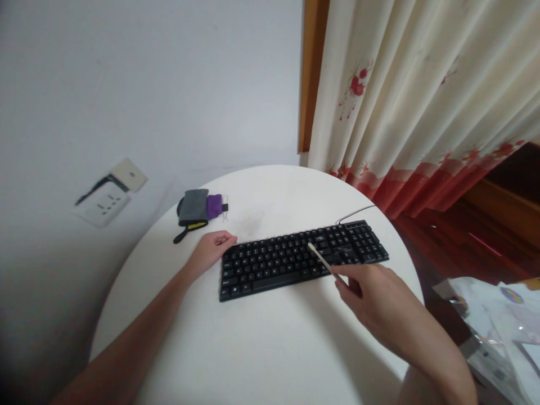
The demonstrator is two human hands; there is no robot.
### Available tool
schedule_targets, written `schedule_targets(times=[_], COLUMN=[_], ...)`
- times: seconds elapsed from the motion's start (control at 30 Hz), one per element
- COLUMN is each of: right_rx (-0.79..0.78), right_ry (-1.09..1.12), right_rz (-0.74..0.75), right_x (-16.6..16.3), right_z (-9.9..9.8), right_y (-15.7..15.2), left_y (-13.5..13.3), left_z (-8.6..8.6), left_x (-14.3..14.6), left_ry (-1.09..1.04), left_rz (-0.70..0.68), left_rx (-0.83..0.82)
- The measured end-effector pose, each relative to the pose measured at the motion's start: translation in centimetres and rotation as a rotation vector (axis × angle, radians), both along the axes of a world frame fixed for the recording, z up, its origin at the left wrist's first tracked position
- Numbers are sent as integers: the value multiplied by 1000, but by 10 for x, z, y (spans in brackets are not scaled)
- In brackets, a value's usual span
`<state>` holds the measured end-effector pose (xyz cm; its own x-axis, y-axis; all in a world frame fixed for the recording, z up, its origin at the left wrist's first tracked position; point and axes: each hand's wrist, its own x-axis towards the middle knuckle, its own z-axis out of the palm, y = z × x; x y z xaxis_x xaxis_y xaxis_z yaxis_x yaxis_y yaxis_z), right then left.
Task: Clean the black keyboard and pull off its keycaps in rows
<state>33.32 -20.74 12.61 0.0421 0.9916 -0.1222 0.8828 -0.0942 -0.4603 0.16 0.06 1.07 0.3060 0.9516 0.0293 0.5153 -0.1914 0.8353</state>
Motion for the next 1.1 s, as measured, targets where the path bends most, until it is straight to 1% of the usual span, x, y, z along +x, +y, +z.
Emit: schedule_targets(times=[0.13, 0.2, 0.3, 0.4, 0.47, 0.6, 0.77, 0.93, 1.1], right_rx=[190, 191, 123, 39, 11, -6, -73, -82, -117], right_ry=[22, 30, 0, -37, -60, -96, -105, -157, -124], right_rz=[-157, -151, -118, -90, -73, -52, -36, -51, -40], right_x=[-19, -29, -38, -39, -37, -25, -8, 5, 14], right_z=[-13, -22, -31, -32, -30, -24, -17, -17, -12], right_y=[35, 47, 54, 50, 45, 36, 28, 18, 7], left_y=[2, 2, 1, 1, 1, 1, 0, 0, 1], left_z=[-3, -3, -2, -2, -2, -2, 1, 2, -1], left_x=[-1, -1, -1, -1, 0, 0, 0, 0, -1], left_ry=[5, 1, 2, -2, -5, -13, -2, 17, 27], left_rz=[-3, -1, -1, -6, -3, 0, 0, -3, -3], left_rx=[9, 4, 1, 3, 3, -5, -3, -9, -2])
